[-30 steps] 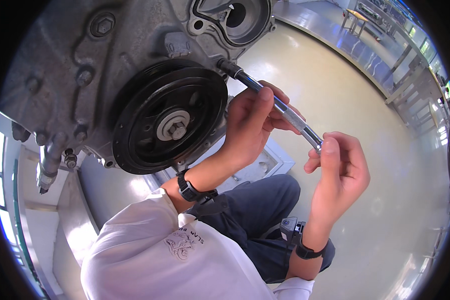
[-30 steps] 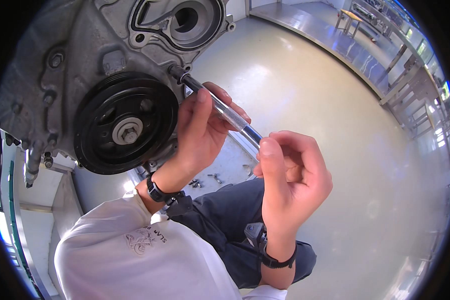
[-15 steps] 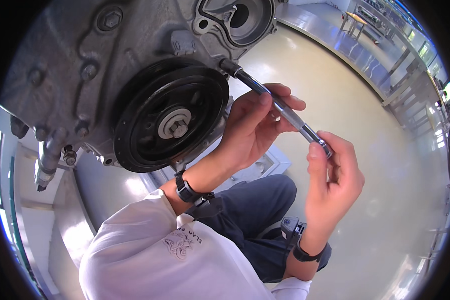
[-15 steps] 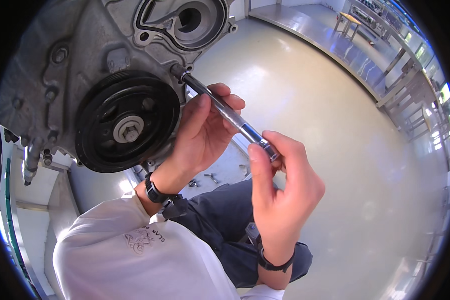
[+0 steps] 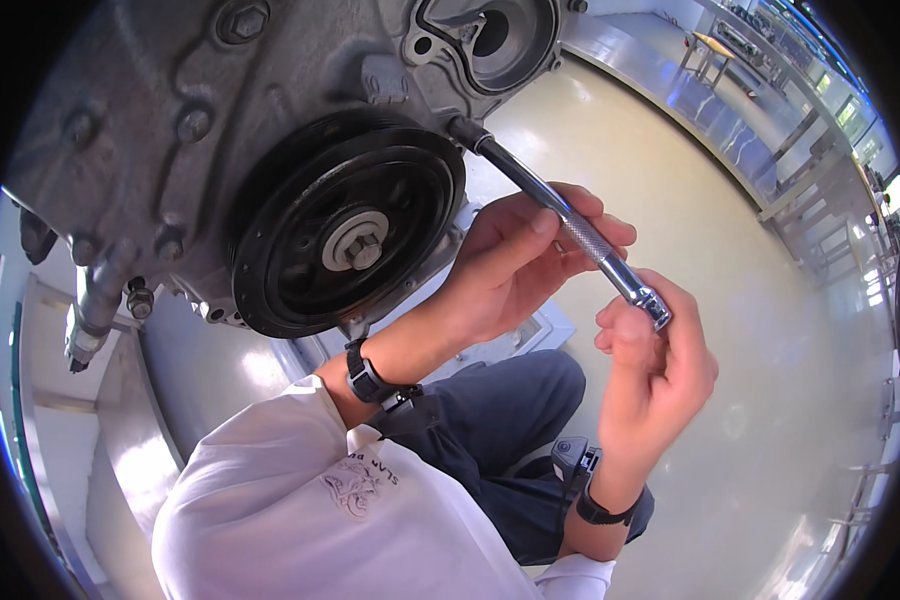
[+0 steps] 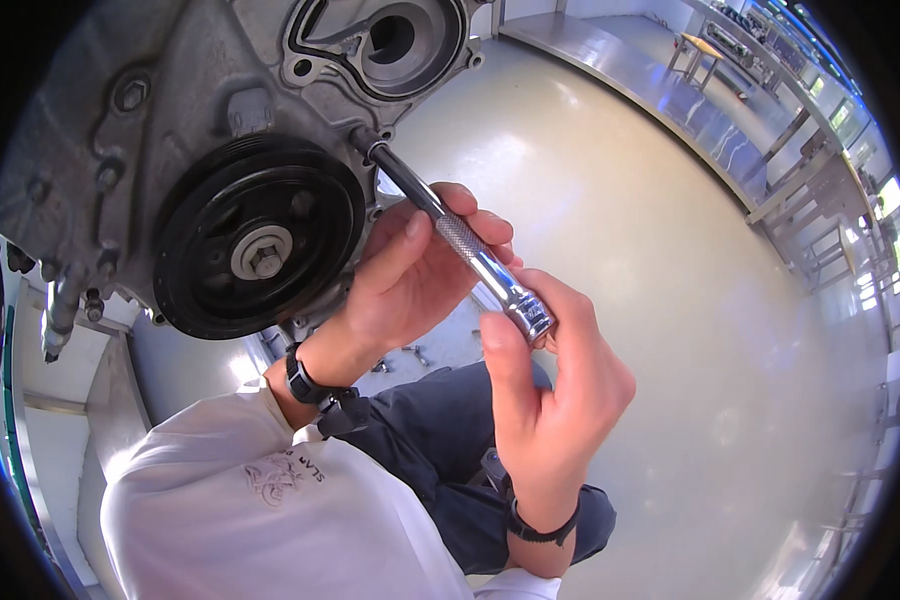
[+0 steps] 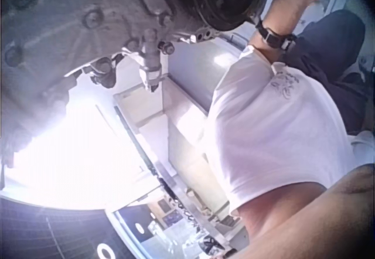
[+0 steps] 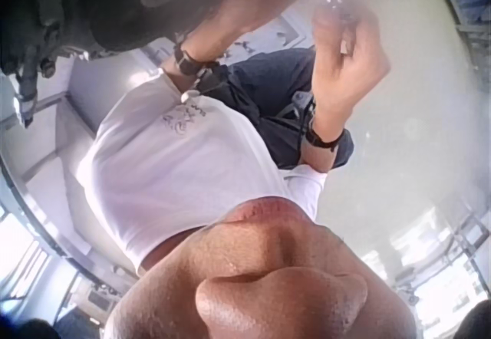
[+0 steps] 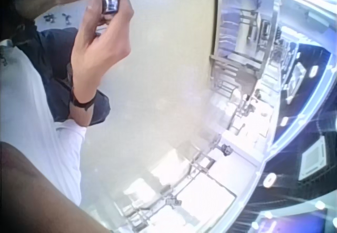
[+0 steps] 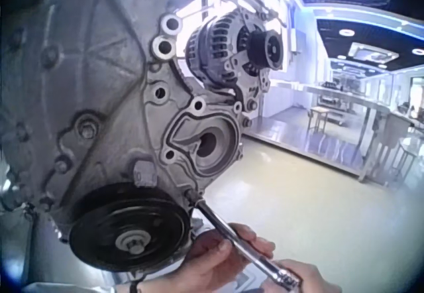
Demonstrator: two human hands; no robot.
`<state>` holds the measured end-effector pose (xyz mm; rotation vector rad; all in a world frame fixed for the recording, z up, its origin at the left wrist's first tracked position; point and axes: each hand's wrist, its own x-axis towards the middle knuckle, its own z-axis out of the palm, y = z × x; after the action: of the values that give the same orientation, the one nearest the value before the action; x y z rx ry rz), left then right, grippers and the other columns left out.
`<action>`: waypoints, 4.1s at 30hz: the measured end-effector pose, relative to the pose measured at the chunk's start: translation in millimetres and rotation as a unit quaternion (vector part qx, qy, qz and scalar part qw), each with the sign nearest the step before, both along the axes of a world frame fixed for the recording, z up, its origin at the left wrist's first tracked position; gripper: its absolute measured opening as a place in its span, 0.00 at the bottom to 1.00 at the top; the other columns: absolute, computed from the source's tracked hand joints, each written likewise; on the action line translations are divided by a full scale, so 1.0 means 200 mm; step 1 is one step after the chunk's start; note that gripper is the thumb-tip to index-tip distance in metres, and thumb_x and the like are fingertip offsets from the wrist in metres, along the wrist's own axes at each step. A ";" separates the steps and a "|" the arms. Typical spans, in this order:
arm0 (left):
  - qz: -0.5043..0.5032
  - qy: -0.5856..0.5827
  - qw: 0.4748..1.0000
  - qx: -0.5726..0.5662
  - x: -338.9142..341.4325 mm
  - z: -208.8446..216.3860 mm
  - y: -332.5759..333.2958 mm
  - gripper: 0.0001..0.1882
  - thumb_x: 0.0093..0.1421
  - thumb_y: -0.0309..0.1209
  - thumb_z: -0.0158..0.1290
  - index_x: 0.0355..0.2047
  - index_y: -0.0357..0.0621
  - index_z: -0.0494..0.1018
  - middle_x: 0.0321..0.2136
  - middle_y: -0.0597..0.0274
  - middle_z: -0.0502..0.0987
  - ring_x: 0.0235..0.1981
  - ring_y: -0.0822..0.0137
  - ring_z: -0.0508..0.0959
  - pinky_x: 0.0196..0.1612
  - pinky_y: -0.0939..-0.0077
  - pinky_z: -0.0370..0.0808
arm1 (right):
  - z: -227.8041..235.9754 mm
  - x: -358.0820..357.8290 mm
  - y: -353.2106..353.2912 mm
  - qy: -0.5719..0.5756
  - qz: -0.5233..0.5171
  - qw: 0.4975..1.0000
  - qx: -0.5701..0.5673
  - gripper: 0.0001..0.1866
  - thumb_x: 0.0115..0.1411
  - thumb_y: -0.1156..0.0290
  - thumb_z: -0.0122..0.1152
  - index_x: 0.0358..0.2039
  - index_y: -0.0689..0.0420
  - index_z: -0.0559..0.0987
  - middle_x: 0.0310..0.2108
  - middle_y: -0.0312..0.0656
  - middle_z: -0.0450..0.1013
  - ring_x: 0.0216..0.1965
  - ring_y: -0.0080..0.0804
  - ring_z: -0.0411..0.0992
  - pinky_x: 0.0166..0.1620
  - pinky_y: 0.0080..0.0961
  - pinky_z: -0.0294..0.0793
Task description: Removing bolts from a car engine using a socket wrench.
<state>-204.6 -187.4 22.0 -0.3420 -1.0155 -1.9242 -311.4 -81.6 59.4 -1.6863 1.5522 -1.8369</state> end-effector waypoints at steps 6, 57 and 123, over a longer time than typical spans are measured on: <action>0.038 -0.043 0.998 0.001 -0.02 -0.01 0.03 0.17 0.64 0.35 0.38 0.49 0.39 0.62 0.44 0.49 0.72 0.45 0.59 0.73 0.50 0.63 0.68 | 0.00 -0.04 -0.03 0.075 -0.030 0.996 -0.021 0.12 0.53 0.73 0.60 0.36 0.65 0.74 0.24 0.42 0.72 0.23 0.23 0.71 0.31 0.17 0.71; 0.095 -0.152 0.982 0.057 -0.03 0.03 0.05 0.16 0.59 0.31 0.48 0.45 0.33 0.66 0.39 0.47 0.74 0.41 0.59 0.76 0.45 0.65 0.74 | -0.07 -0.09 -0.07 0.046 -0.034 0.996 -0.062 0.07 0.51 0.80 0.57 0.33 0.62 0.73 0.25 0.41 0.72 0.22 0.26 0.70 0.27 0.16 0.68; -0.164 0.017 0.980 -0.112 -0.04 -0.26 -0.26 0.23 0.67 0.33 0.27 0.61 0.41 0.46 0.56 0.54 0.58 0.56 0.64 0.59 0.60 0.65 0.53 | -0.17 -0.16 -0.05 0.038 0.007 0.990 -0.139 0.08 0.54 0.74 0.55 0.30 0.63 0.66 0.17 0.46 0.65 0.20 0.43 0.66 0.24 0.34 0.62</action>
<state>-212.5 -240.0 -29.8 -0.7049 -1.2162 -2.0884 -344.3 -92.5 25.2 -1.8983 1.3576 -2.0846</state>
